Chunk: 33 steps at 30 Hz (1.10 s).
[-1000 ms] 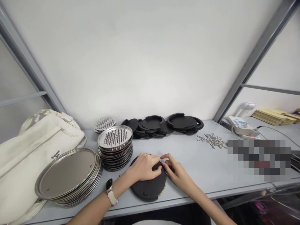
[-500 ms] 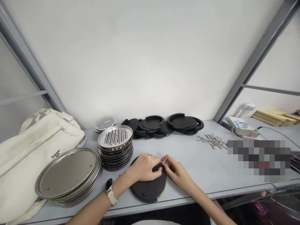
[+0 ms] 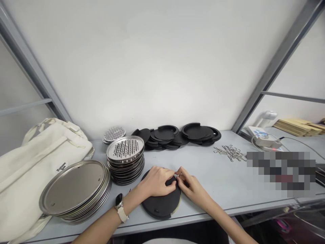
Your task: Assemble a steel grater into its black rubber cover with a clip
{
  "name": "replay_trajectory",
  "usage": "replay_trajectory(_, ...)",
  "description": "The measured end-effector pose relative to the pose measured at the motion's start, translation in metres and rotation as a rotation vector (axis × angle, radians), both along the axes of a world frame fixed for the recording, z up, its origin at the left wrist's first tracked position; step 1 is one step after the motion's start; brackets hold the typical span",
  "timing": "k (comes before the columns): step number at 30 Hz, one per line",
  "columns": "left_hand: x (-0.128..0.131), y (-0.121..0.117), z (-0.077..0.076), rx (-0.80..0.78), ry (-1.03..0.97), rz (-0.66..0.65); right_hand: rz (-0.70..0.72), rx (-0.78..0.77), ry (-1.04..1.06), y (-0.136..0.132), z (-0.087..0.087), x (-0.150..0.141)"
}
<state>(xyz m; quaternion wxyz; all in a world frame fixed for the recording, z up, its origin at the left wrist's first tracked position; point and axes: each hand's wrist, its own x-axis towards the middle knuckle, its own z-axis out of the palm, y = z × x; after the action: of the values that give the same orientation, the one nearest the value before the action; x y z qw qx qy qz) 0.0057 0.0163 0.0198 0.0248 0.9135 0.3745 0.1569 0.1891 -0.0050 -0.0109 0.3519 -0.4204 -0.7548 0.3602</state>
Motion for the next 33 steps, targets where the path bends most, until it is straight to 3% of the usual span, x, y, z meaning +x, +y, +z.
replay_trajectory(33,0.0046,-0.0019,-0.0005,0.001,-0.032,0.027,-0.066,-0.004,0.002,0.0030,-0.0019,-0.0003)
